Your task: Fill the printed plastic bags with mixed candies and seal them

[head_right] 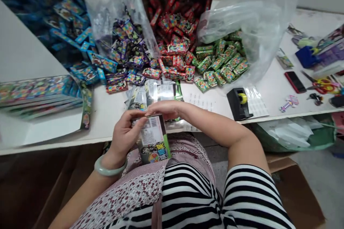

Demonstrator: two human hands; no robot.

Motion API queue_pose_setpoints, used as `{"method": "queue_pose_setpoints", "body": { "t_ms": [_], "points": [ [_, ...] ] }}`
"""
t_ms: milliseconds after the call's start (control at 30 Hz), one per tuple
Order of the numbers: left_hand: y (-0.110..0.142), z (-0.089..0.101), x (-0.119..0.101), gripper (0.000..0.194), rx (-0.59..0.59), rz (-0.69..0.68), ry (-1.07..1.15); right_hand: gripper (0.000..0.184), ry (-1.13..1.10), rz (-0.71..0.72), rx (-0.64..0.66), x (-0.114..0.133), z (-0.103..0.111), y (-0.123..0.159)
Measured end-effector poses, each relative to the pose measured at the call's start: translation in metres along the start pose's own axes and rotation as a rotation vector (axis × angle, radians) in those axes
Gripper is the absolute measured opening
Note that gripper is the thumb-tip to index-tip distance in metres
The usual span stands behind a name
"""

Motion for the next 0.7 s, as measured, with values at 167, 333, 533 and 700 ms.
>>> {"method": "queue_pose_setpoints", "body": {
  "t_ms": [167, 333, 533, 700],
  "points": [
    [-0.004, 0.035, 0.019, 0.013, -0.193, 0.301, 0.063, 0.013, 0.142, -0.036, -0.283, -0.052, 0.079, 0.023],
    [-0.016, 0.067, 0.060, 0.016, -0.638, 0.412, 0.263, 0.033, 0.788, -0.439, -1.008, -0.116, 0.212, 0.083],
    [-0.018, 0.052, 0.085, 0.032, -0.560, 0.515, 0.353, 0.048, 1.011, -0.786, -0.930, -0.139, 0.254, 0.092],
    [-0.007, 0.055, 0.090, 0.044, -0.559, 0.528, 0.384, 0.033, 0.836, -0.558, -0.999, -0.144, 0.253, 0.086]
  ]
}}
Point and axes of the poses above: each hand's wrist, its own y-axis away from the middle knuckle, its own z-axis out of the back of the hand, x = y × z, the point moved 3 cm from there along -y, towards the middle knuckle, and after that the axes turned 7 degrees about y, right-handed, at the moved point
